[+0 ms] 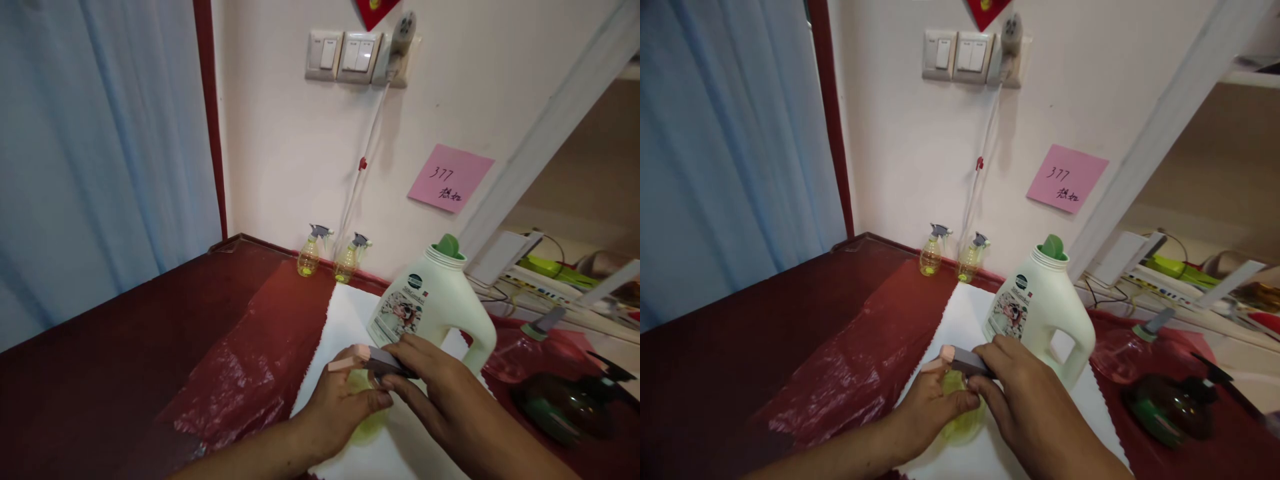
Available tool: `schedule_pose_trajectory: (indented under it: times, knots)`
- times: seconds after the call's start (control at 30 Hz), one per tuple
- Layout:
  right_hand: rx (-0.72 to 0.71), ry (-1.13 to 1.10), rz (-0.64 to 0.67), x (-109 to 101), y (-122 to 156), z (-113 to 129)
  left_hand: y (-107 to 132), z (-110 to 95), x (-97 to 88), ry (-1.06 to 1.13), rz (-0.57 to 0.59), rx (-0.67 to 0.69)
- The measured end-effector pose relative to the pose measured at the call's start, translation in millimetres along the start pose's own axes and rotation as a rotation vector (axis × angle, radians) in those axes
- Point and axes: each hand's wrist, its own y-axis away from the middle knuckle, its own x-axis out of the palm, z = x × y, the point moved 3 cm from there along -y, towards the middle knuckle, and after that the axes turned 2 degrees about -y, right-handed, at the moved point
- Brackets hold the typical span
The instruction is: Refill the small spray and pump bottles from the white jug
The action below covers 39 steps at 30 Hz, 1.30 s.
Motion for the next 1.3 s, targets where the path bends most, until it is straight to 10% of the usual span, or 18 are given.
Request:
schedule_pose_trajectory:
  times: [1.3]
  knots:
    - [0.058,-0.086,-0.126,3,18,-16,5,5,-9.6,-0.455,0.004,-0.006]
